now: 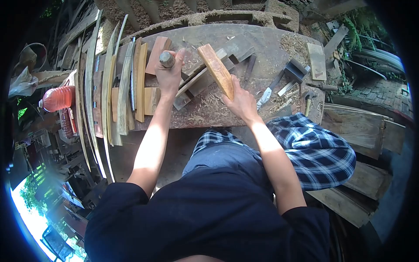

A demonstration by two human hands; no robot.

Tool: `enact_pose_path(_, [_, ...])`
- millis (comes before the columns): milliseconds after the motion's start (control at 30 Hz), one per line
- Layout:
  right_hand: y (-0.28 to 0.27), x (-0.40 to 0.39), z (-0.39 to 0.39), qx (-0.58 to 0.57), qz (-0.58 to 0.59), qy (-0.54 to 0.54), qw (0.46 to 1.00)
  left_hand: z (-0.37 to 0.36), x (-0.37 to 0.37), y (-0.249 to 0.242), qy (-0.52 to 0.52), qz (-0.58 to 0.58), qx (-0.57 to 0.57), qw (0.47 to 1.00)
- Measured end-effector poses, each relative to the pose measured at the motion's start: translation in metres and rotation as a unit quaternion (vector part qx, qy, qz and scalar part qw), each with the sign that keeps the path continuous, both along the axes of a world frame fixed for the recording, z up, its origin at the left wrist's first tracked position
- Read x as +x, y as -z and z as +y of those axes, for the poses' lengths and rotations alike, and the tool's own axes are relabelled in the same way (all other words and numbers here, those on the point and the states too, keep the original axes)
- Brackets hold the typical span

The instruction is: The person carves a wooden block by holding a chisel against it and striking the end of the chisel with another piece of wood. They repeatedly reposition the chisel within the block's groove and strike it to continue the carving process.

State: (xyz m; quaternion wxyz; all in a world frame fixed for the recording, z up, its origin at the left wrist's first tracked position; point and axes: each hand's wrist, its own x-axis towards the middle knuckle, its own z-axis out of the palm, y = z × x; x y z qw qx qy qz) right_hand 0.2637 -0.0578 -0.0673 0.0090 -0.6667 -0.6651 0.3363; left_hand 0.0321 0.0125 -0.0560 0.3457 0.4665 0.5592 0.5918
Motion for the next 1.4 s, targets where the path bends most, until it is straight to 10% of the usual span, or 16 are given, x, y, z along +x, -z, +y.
enact_pose_path(333, [-0.006, -0.002, 0.011, -0.012, 0.069, 0.05, 0.996, -0.006, -0.011, 0.009, -0.007, -0.052, -0.004, 0.999])
enact_pose_path(600, [-0.167, -0.065, 0.036, 0.162, 0.354, -0.05, 0.92, -0.011, -0.011, 0.001, 0.009, -0.1, 0.082, 0.991])
enact_pose_path(700, [-0.166, -0.067, 0.034, 0.245, 0.321, -0.133, 0.905, -0.016, -0.01, -0.006, 0.0, -0.139, 0.035, 0.99])
enact_pose_path(800, [-0.163, -0.063, 0.044, 0.019, 0.088, -0.184, 0.979, -0.018, -0.02, 0.031, 0.022, -0.02, 0.028, 0.999])
enact_pose_path(1000, [-0.182, -0.07, 0.031, 0.233, 0.298, -0.107, 0.919, -0.022, -0.004, 0.024, 0.047, -0.155, 0.044, 0.986])
enact_pose_path(1100, [-0.156, -0.067, 0.033, 0.088, 0.094, -0.174, 0.976, -0.026, -0.009, 0.017, 0.048, -0.085, 0.007, 0.995])
enact_pose_path(1400, [-0.161, -0.068, 0.024, 0.217, 0.22, -0.131, 0.942, -0.023, -0.004, 0.019, 0.036, -0.077, 0.071, 0.994])
